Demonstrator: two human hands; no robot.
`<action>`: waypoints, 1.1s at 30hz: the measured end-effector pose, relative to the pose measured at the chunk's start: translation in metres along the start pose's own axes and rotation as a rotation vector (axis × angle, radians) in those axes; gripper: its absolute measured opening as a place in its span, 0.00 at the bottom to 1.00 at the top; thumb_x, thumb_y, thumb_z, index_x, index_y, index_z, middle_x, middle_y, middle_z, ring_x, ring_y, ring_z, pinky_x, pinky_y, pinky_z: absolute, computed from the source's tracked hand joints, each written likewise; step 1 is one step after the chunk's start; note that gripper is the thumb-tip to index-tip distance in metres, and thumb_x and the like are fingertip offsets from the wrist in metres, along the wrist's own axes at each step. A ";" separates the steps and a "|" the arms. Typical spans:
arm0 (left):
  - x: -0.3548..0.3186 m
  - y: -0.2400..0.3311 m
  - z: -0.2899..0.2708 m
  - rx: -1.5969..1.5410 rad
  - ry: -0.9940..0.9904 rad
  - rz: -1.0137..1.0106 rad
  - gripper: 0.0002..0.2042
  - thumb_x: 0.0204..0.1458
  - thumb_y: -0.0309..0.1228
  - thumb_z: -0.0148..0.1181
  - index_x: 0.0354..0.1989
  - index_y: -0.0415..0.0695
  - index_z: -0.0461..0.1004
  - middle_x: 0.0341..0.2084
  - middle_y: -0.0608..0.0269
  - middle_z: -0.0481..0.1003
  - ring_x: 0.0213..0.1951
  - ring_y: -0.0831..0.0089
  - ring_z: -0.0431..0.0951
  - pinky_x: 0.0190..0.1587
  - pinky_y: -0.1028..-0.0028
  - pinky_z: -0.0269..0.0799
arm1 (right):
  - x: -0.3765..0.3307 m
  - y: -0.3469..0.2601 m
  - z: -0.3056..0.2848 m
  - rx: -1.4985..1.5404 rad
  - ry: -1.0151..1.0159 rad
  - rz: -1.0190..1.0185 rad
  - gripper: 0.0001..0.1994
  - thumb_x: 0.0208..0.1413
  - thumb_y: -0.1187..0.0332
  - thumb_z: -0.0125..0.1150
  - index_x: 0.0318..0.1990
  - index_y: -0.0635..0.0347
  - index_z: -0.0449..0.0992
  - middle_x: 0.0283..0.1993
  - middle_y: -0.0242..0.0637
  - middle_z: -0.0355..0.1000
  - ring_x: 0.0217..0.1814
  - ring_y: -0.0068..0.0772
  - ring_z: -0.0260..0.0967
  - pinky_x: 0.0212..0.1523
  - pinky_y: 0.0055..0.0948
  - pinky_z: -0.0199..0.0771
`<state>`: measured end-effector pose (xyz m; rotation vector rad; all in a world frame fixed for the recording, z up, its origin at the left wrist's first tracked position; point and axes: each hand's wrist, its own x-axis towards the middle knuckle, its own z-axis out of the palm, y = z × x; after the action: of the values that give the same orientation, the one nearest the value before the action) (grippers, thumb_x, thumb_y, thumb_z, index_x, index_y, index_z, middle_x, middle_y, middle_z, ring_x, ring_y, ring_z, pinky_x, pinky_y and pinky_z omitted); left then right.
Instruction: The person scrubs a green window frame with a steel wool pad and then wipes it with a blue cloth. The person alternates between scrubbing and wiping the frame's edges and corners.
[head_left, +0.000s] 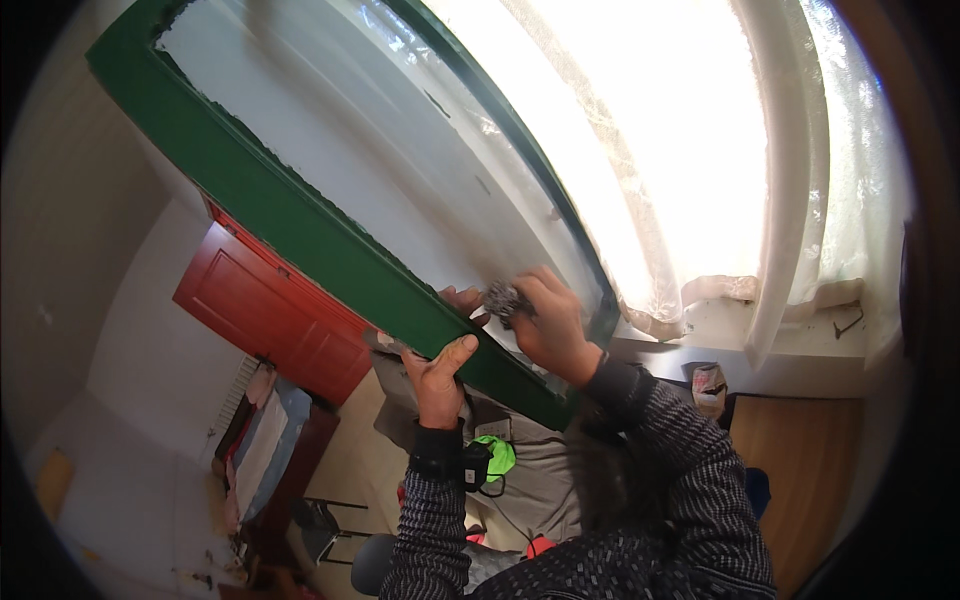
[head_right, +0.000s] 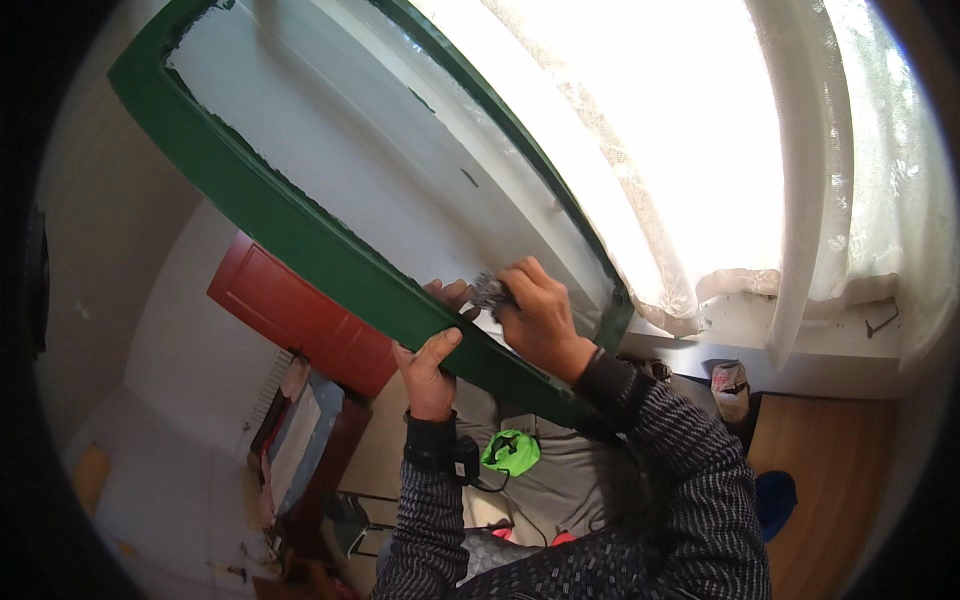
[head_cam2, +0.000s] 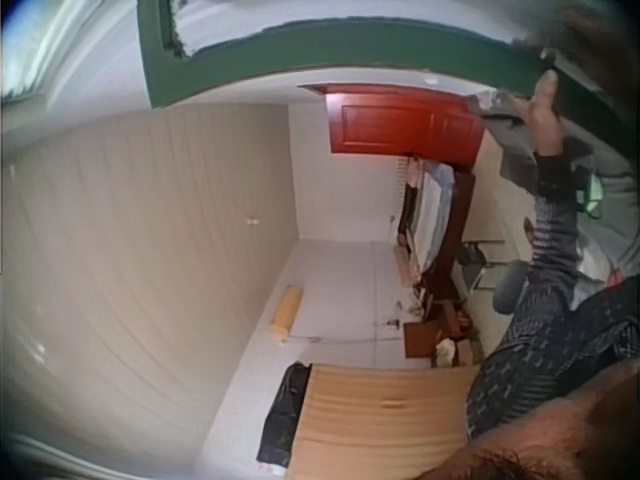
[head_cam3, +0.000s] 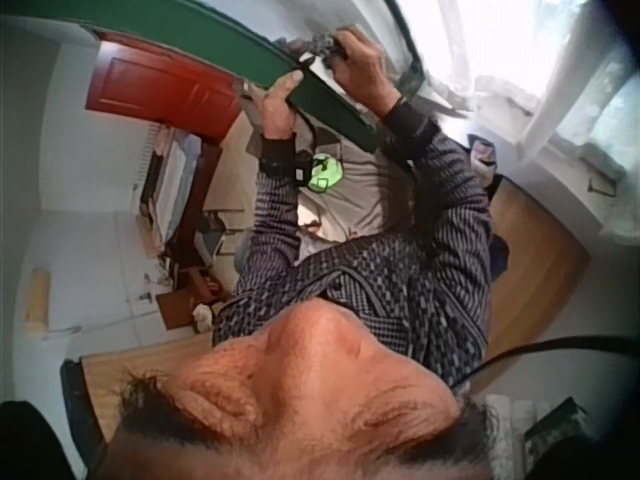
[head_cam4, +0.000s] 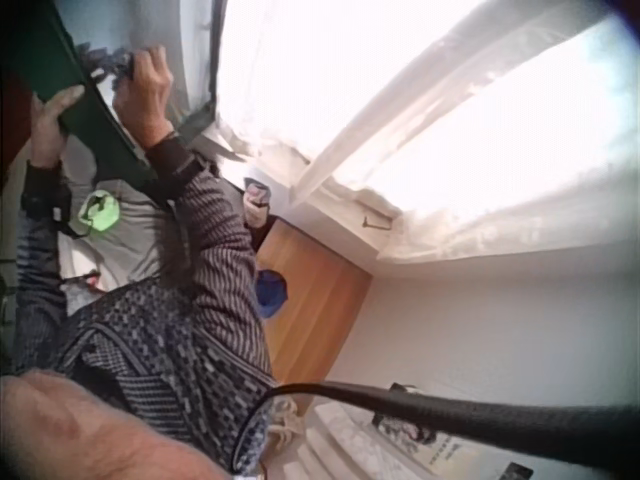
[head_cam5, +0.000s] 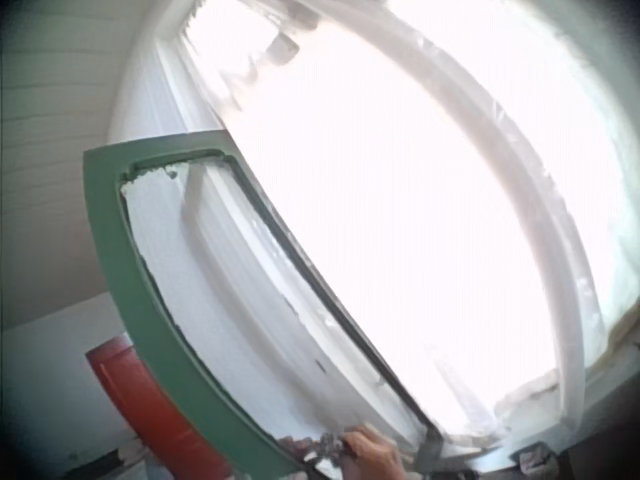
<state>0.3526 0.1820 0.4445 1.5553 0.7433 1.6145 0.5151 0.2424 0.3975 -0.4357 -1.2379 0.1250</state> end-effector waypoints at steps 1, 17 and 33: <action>0.000 0.001 -0.001 0.009 0.008 -0.003 0.35 0.53 0.19 0.71 0.71 0.31 0.66 0.61 0.43 0.79 0.62 0.52 0.82 0.66 0.52 0.79 | 0.011 0.000 0.006 -0.005 -0.040 0.056 0.14 0.45 0.83 0.66 0.42 0.69 0.79 0.40 0.50 0.74 0.40 0.62 0.76 0.40 0.47 0.78; -0.006 0.005 0.003 0.036 0.084 0.001 0.32 0.52 0.16 0.72 0.68 0.29 0.70 0.56 0.48 0.82 0.57 0.60 0.84 0.64 0.61 0.79 | 0.062 -0.005 0.010 0.121 -0.112 -0.274 0.10 0.42 0.83 0.65 0.35 0.67 0.74 0.37 0.50 0.72 0.35 0.62 0.74 0.34 0.49 0.74; -0.006 0.006 0.008 -0.022 0.041 0.003 0.36 0.53 0.19 0.74 0.71 0.29 0.65 0.60 0.39 0.79 0.61 0.51 0.82 0.66 0.51 0.79 | 0.064 0.004 0.009 0.037 -0.125 -0.137 0.12 0.42 0.85 0.66 0.37 0.67 0.76 0.35 0.50 0.71 0.35 0.62 0.74 0.34 0.47 0.75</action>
<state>0.3596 0.1730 0.4465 1.5126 0.7432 1.6557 0.5283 0.2689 0.4551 -0.3141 -1.3824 0.0590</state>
